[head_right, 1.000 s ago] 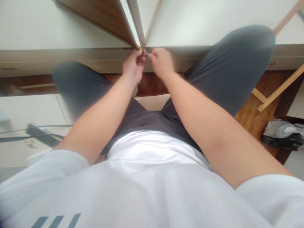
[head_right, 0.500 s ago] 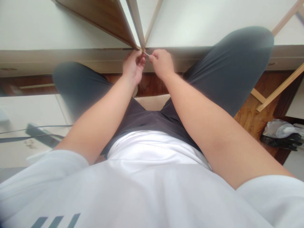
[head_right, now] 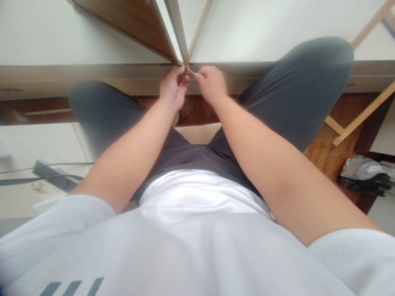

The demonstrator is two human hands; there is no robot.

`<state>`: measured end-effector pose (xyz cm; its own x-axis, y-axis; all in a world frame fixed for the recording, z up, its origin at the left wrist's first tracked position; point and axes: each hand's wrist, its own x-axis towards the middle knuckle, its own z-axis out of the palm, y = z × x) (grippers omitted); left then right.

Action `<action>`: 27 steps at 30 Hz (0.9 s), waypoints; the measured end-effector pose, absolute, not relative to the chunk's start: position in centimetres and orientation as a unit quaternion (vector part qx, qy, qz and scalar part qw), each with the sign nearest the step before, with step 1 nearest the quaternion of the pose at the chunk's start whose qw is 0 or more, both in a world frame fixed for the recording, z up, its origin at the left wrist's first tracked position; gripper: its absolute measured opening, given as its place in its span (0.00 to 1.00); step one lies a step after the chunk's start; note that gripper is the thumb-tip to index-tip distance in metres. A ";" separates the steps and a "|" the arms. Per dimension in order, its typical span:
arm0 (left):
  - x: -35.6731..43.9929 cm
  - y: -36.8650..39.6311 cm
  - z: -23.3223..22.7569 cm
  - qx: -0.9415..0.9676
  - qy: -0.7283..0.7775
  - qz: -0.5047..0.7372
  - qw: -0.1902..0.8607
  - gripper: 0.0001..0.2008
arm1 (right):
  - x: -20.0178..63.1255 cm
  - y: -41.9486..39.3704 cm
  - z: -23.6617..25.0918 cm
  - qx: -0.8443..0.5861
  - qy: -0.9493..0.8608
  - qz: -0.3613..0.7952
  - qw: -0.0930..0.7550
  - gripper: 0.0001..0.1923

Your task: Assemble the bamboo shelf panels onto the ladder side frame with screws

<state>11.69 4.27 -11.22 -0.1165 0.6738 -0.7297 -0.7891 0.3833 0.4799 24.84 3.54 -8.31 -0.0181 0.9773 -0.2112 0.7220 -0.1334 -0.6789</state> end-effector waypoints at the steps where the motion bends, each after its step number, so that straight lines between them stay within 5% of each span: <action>1: 11.7 4.3 -11.2 -0.050 0.503 0.550 0.665 0.08 | 24.9 3.5 -8.3 -0.674 -0.629 0.335 0.192 0.11; 27: 11.7 4.1 -10.3 -0.077 0.503 0.543 0.667 0.09 | 25.0 3.2 -8.6 -0.683 -0.615 0.351 0.181 0.11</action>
<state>11.66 4.13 -10.31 -0.0974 0.6478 -0.7556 -0.8028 0.3976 0.4443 25.04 3.15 -8.59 -0.0021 0.9663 -0.2572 0.7119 -0.1792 -0.6790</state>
